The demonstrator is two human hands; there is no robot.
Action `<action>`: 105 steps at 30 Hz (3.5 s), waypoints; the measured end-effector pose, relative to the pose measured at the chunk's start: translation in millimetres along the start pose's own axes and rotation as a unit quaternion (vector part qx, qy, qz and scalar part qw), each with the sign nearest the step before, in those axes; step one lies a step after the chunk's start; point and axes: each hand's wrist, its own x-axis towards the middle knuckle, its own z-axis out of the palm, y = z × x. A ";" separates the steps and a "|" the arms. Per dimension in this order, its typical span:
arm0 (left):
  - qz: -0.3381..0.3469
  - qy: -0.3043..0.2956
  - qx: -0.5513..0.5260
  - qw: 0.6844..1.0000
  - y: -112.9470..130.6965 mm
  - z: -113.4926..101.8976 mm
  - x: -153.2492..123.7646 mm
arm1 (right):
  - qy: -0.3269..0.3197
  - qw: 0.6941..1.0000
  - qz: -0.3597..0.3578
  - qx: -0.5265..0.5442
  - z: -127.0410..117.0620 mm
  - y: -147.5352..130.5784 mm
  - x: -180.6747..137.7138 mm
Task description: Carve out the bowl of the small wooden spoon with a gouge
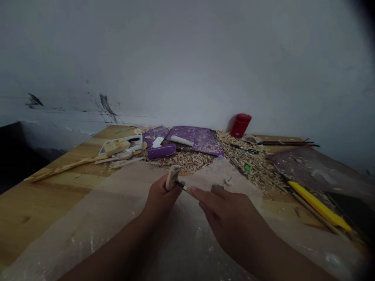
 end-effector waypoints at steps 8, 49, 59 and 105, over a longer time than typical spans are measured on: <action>0.027 0.040 0.052 0.997 15.0 -1.5 -6.3 | -0.033 0.998 -0.024 -0.055 -5.4 -4.8 -6.3; -0.053 0.011 -0.032 0.998 13.3 2.7 -8.6 | 0.092 0.992 -0.026 0.086 14.1 7.1 1.7; 0.029 0.034 0.141 0.989 11.6 -0.5 -7.6 | 0.050 0.981 -0.063 -0.178 2.9 -4.2 -7.5; -0.053 -0.006 0.020 0.998 12.2 6.3 -9.3 | 0.036 0.987 -0.035 -0.153 5.3 2.9 -5.2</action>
